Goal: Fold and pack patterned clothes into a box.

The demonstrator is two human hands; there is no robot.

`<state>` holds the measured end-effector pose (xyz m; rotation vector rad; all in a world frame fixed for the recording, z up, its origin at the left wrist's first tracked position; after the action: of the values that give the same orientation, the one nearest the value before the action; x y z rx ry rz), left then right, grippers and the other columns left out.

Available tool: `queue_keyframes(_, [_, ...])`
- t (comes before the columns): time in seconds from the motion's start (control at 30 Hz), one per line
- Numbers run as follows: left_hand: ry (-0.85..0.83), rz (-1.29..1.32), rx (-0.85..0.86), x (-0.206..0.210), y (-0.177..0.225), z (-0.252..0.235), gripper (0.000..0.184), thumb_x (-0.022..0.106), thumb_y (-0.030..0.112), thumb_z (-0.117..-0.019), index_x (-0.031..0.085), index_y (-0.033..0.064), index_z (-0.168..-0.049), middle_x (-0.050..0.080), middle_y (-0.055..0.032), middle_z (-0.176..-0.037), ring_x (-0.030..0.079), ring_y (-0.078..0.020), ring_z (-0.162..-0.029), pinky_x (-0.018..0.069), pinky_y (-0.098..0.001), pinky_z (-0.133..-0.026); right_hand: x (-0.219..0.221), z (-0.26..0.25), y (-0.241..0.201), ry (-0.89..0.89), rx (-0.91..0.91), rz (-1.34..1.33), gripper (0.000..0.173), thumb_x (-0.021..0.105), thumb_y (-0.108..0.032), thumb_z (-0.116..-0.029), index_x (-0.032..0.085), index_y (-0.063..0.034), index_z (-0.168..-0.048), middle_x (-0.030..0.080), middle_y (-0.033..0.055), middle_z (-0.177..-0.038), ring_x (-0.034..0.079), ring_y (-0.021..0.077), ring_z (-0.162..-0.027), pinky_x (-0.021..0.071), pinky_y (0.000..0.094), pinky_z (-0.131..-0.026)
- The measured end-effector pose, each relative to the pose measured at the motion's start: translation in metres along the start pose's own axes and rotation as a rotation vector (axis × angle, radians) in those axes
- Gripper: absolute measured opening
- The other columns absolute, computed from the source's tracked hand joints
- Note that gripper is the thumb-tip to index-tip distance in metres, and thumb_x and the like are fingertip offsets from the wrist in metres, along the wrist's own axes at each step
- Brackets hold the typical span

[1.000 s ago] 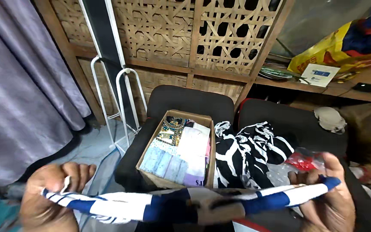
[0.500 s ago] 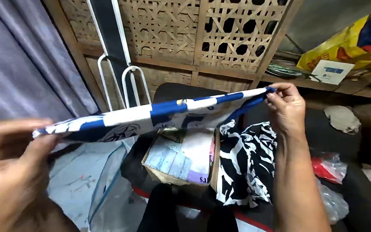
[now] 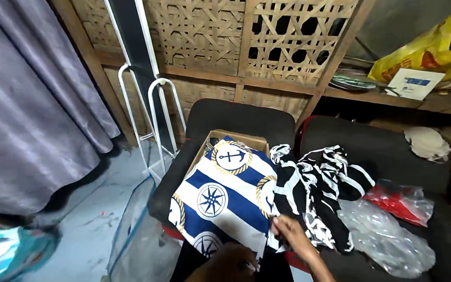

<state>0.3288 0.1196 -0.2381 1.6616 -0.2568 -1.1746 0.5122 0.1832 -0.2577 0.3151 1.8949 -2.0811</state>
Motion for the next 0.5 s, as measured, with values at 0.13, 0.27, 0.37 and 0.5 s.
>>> queue_keyframes(0.13, [0.151, 0.064, 0.024, -0.021, 0.008, 0.008, 0.018, 0.067, 0.011, -0.0958, 0.074, 0.0003, -0.109, 0.073, -0.0166, -0.100, 0.070, -0.0260, -0.091, 0.0561, -0.0438, -0.086, 0.063, 0.058, 0.043, -0.374, 0.272, -0.123, 0.064, 0.025, -0.044, -0.1106, 0.068, 0.0043, -0.111, 0.073, 0.0125, -0.098, 0.070, 0.0220, -0.091, 0.0559, 0.0432, -0.083])
queue_keyframes(0.27, [0.151, 0.153, 0.068, -0.017, 0.017, 0.014, 0.018, 0.068, 0.010, -0.0953, 0.073, -0.0018, -0.108, 0.073, -0.0161, -0.097, 0.069, -0.0219, -0.087, 0.0560, -0.0389, -0.082, 0.100, 0.068, 0.043, -0.331, 0.268, -0.658, 0.071, 0.016, -0.055, -0.1068, 0.048, 0.0024, -0.136, 0.072, 0.0089, -0.112, 0.070, 0.0198, -0.099, 0.0585, 0.0413, -0.087])
queue_keyframes(0.37, [0.022, 0.189, 0.036, -0.004, 0.014, 0.015, 0.019, 0.067, 0.010, -0.0966, 0.072, -0.0021, -0.109, 0.073, -0.0159, -0.096, 0.069, -0.0207, -0.086, 0.0560, -0.0383, -0.081, 0.101, 0.057, 0.026, -0.171, 0.240, -0.993, 0.063, 0.033, -0.056, -0.1055, 0.044, -0.0062, -0.142, 0.070, 0.0054, -0.122, 0.068, 0.0165, -0.111, 0.0576, 0.0394, -0.096])
queue_keyframes(0.5, [-0.152, 0.159, -0.023, 0.017, 0.006, 0.018, 0.020, 0.066, 0.012, -0.0976, 0.073, -0.0024, -0.111, 0.073, -0.0179, -0.100, 0.071, -0.0260, -0.093, 0.0558, -0.0457, -0.087, 0.087, 0.036, 0.024, 0.015, 0.219, -0.967, 0.037, 0.048, -0.027, -0.1060, 0.054, -0.0012, -0.132, 0.074, 0.0105, -0.108, 0.073, 0.0185, -0.098, 0.0615, 0.0383, -0.087])
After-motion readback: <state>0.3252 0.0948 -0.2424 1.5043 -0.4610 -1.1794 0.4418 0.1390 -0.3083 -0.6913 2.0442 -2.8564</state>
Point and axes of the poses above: each hand's wrist, its own z-axis away from the middle knuckle, its own x-axis out of the palm, y = z × x, the point moved 10 cm from there along -z, towards the middle knuckle
